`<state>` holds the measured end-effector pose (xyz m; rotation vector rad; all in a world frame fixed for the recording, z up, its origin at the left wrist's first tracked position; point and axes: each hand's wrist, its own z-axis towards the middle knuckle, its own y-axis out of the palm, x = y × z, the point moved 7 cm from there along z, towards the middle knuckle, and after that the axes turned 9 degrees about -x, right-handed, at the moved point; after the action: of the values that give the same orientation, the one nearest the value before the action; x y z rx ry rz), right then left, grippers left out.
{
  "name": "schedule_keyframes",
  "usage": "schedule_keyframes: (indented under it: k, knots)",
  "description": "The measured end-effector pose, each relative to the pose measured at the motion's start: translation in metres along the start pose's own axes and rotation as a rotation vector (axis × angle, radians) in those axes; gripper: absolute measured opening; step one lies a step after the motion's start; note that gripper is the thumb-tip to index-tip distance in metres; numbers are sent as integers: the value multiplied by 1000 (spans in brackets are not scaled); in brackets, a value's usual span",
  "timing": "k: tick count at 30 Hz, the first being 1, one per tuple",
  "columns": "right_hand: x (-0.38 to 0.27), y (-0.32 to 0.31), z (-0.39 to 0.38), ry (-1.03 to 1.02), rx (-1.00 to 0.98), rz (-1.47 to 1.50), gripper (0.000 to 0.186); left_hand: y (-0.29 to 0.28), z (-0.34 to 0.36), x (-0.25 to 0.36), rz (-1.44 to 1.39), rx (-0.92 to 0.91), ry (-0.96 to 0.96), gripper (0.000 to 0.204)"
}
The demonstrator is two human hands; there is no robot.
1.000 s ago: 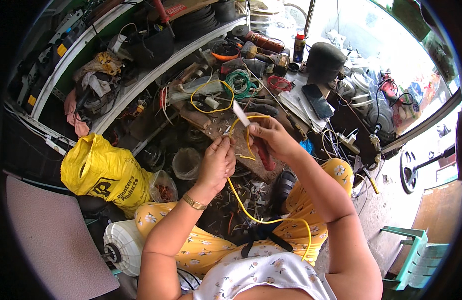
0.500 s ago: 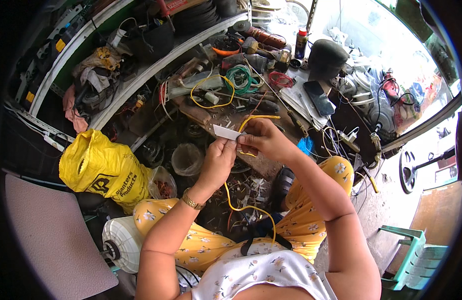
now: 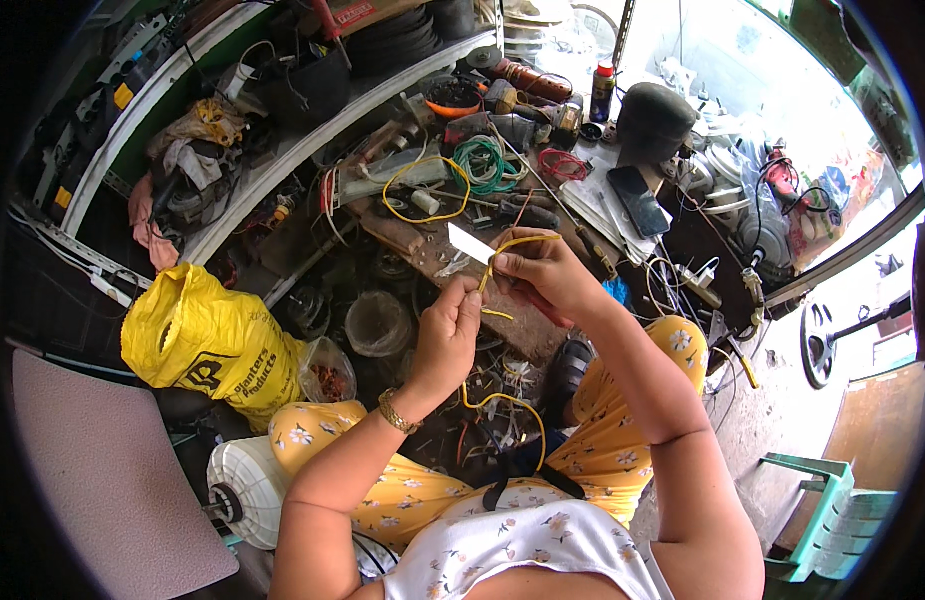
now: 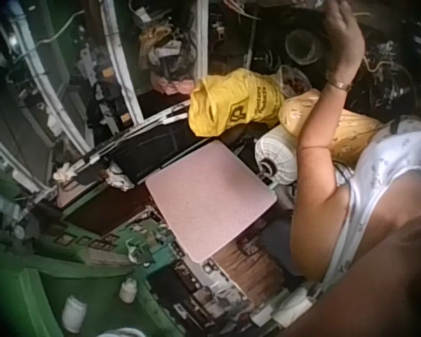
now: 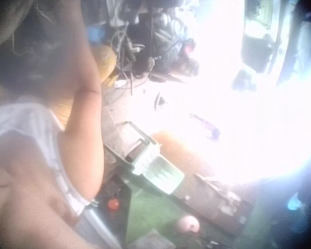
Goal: The person strips the insulation from the end of a yellow electrical wire by hand using a small blade. They repeatedly score the outer coating and pull it away to expose the copper strands, working on multiple wires in a workspace.
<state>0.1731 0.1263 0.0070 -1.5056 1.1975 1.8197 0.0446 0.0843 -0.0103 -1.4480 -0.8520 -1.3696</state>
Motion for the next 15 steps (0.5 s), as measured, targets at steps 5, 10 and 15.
schedule_keyframes:
  k: [5, 10, 15]
  knots:
    - [-9, 1, 1, -109, -120, -101, 30, 6, -5, -8, -183, -28, -66, 18]
    - [-5, -3, -17, 196, -492, 39, 55, -14, 1, -37, -557, -58, -225, 17]
    - [42, -125, 16, 33, 256, -527, 47, -22, 5, -34, -531, -54, -220, 16]
